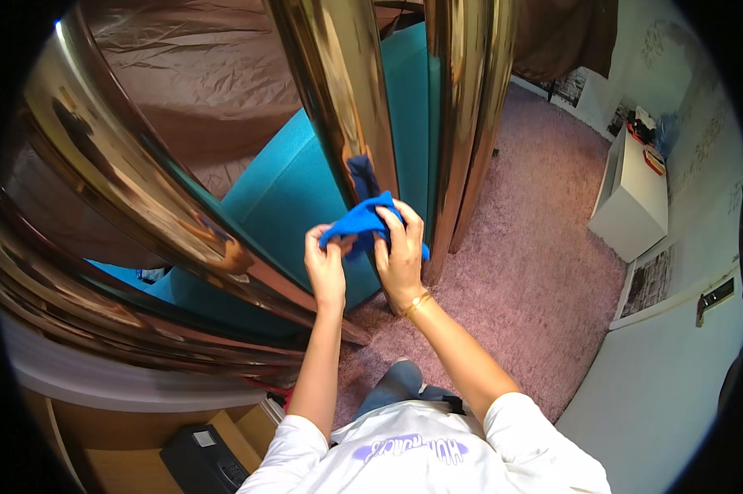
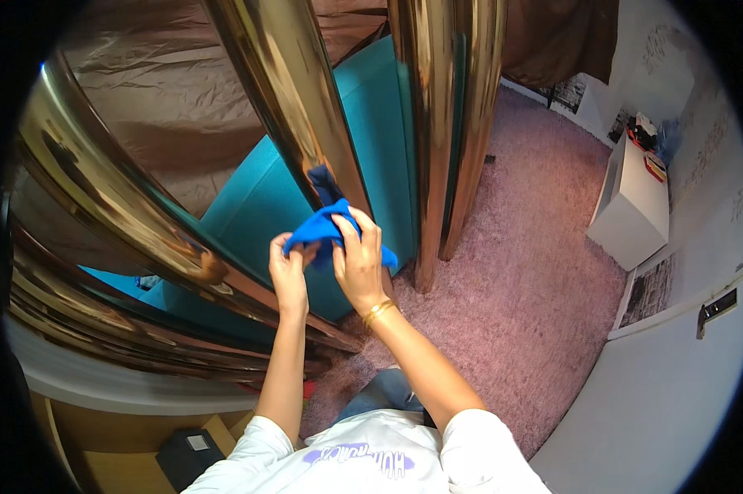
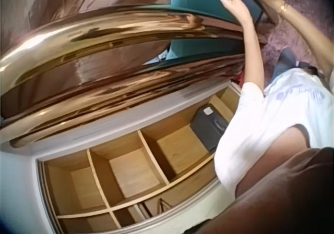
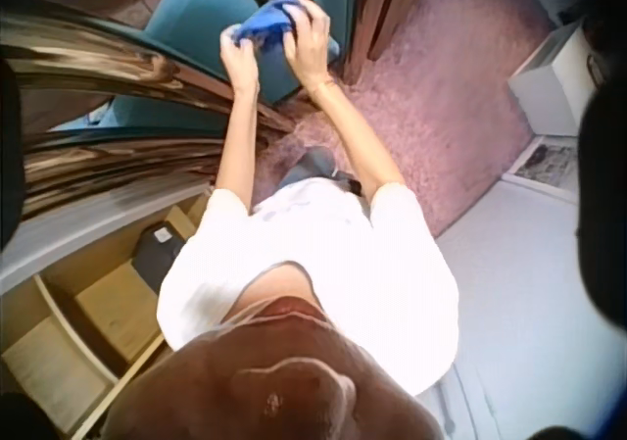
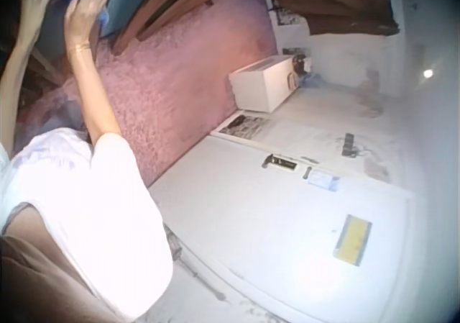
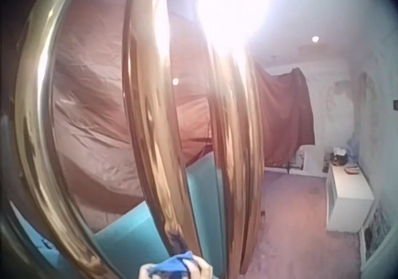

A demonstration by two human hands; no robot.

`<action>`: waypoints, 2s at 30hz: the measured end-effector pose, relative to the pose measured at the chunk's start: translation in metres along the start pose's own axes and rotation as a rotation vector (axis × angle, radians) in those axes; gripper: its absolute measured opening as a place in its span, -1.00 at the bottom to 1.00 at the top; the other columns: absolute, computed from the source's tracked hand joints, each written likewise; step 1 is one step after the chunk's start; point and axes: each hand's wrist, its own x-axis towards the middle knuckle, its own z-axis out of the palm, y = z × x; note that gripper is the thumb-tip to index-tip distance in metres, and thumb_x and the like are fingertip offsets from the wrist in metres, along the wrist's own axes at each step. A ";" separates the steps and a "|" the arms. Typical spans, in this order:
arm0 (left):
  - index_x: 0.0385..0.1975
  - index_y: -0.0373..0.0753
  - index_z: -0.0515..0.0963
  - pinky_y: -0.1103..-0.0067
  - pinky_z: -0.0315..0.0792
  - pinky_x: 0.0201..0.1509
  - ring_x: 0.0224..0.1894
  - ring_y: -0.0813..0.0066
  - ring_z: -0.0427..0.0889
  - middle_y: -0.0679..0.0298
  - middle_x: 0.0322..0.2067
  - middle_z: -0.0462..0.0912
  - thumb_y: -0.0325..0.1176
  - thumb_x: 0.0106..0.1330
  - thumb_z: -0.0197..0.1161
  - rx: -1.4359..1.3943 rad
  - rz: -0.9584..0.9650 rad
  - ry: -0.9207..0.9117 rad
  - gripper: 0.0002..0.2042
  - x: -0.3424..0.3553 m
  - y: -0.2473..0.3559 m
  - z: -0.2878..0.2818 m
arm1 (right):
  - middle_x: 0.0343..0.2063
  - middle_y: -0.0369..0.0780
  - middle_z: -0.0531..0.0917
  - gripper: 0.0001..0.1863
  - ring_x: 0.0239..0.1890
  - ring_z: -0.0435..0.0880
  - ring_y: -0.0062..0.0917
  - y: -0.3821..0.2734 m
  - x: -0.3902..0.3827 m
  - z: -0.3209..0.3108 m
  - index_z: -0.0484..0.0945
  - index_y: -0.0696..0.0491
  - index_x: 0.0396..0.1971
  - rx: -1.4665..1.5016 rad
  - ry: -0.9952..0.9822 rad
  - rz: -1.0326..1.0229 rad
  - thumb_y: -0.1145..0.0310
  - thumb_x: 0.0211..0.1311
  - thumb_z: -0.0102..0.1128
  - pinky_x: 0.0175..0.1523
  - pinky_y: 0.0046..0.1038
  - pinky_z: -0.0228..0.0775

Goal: The person wipes the curved wooden frame of a teal upholstered chair with a blue cloth, then folds the cloth and wipes the top and side of a white cabinet. The person uses a blue cloth to clean the surfaces.

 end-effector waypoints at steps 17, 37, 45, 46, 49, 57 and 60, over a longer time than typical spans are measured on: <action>0.27 -0.32 -0.31 0.39 -0.06 0.29 0.27 0.15 -0.01 -0.02 0.26 -0.13 -0.06 0.33 -0.12 0.165 0.529 -0.139 -0.29 0.086 0.023 0.050 | 0.30 -0.11 -0.07 -0.44 0.34 -0.20 -0.11 0.038 0.054 0.073 0.07 0.11 0.22 -0.178 0.144 -0.390 0.46 0.18 -0.09 0.31 -0.05 -0.21; 0.24 -0.23 -0.38 0.10 -0.19 0.28 0.30 -0.17 -0.24 -0.22 0.24 -0.34 -0.17 0.15 0.19 0.365 0.593 -0.142 -0.12 0.069 -0.032 0.046 | 0.27 -0.02 -0.05 -0.31 0.27 0.05 -0.04 0.081 0.015 0.079 -0.11 -0.10 0.29 -0.058 0.144 -0.194 0.29 0.20 -0.03 0.25 -0.07 0.00; 0.28 -0.31 -0.30 0.10 -0.27 0.29 0.31 -0.18 -0.37 -0.22 0.26 -0.43 0.22 0.23 -0.20 0.600 0.727 -0.279 -0.16 0.042 -0.003 0.052 | 0.27 0.04 -0.05 -0.29 0.28 0.01 -0.07 0.047 0.031 0.055 -0.11 0.10 0.28 0.154 0.124 0.222 0.45 0.09 -0.10 0.31 -0.24 -0.08; 0.28 -0.30 -0.30 0.11 -0.29 0.30 0.32 -0.17 -0.37 -0.21 0.26 -0.43 0.23 0.23 -0.23 0.638 0.808 -0.236 -0.16 0.056 0.014 0.055 | 0.25 0.03 0.04 -0.39 0.28 0.05 -0.13 0.033 0.058 0.050 0.02 0.16 0.24 0.257 0.141 0.235 0.41 0.14 -0.16 0.31 -0.28 -0.08; 0.29 -0.29 -0.30 0.19 -0.39 0.33 0.34 -0.01 -0.41 -0.07 0.30 -0.41 0.20 0.28 -0.29 0.607 0.923 -0.127 -0.21 0.081 0.068 0.073 | 0.16 0.04 0.22 -0.47 0.20 0.21 -0.10 0.011 0.139 0.032 0.15 0.20 0.17 0.348 0.159 0.012 0.18 0.30 -0.24 0.24 -0.33 0.06; 0.30 -0.21 -0.31 0.06 -0.23 0.28 0.31 -0.21 -0.38 -0.22 0.26 -0.41 0.23 0.23 -0.19 0.665 0.981 -0.125 -0.17 0.081 0.033 0.075 | 0.05 -0.01 0.38 -0.42 0.04 0.40 -0.13 0.030 0.124 0.040 0.25 0.11 0.14 0.207 0.293 0.028 0.45 -0.01 -0.05 0.11 -0.29 0.24; 0.30 -0.19 -0.25 0.01 -0.27 0.26 0.29 -0.30 -0.36 -0.28 0.24 -0.42 0.01 0.24 -0.02 0.878 0.943 -0.299 -0.23 0.054 -0.024 0.045 | 0.07 -0.07 0.38 -0.38 0.08 0.39 -0.18 0.064 0.057 0.054 0.26 0.03 0.15 0.146 0.238 0.318 0.69 -0.03 -0.20 0.18 -0.28 0.20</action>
